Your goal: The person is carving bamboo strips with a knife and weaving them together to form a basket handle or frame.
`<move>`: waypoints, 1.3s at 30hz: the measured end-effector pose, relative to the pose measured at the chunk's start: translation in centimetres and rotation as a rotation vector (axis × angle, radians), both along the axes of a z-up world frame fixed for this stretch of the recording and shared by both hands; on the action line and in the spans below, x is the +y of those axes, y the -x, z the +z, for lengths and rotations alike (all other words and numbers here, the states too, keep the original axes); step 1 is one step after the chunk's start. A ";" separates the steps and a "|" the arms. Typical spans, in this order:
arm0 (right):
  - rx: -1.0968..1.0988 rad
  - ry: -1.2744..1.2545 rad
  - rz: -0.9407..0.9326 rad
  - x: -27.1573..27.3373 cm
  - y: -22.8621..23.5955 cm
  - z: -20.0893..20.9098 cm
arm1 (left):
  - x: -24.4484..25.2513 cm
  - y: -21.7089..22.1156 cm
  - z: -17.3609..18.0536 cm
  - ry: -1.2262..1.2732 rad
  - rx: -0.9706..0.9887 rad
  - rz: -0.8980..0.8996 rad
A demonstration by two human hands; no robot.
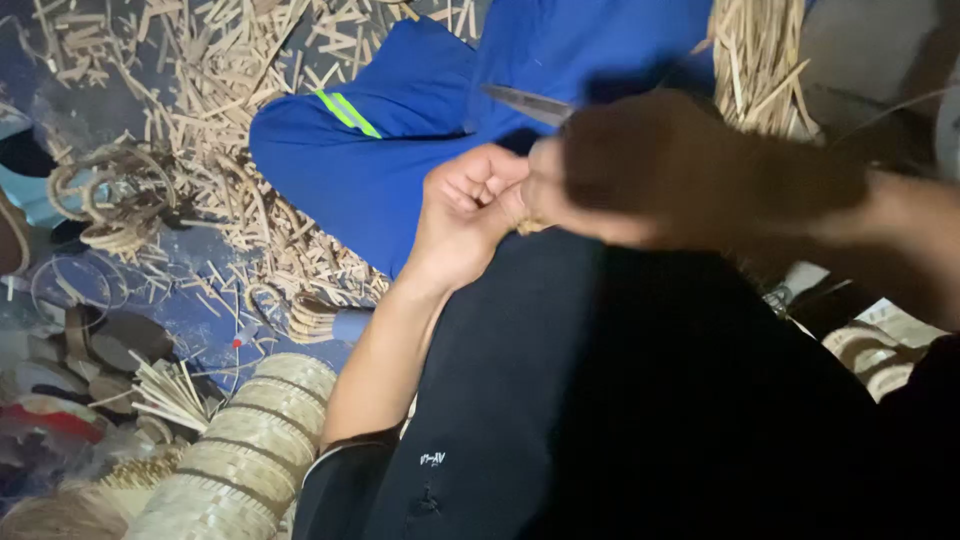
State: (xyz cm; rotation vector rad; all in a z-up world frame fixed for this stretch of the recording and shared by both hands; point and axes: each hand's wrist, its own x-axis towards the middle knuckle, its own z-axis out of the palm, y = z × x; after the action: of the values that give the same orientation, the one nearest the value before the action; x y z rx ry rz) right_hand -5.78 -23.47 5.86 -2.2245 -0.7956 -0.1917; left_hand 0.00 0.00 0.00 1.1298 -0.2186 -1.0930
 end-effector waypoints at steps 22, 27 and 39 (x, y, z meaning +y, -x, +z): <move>0.316 0.004 0.085 -2.2 -2.0 -8.5 | -2.4 1.0 4.1 -0.234 -0.845 0.028; 0.779 -0.100 -0.042 -5.7 0.9 -9.3 | -1.6 0.4 2.8 -0.228 -0.688 0.037; 0.799 0.663 -0.267 -10.6 15.4 -6.5 | -1.4 0.0 1.8 -0.174 -0.523 0.070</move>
State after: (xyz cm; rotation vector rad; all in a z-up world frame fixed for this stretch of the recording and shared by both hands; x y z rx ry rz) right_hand -21.16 -34.06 -0.62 -2.6735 -0.1075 0.9065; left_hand 0.00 -1.44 1.77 1.5579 -0.4954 -0.7473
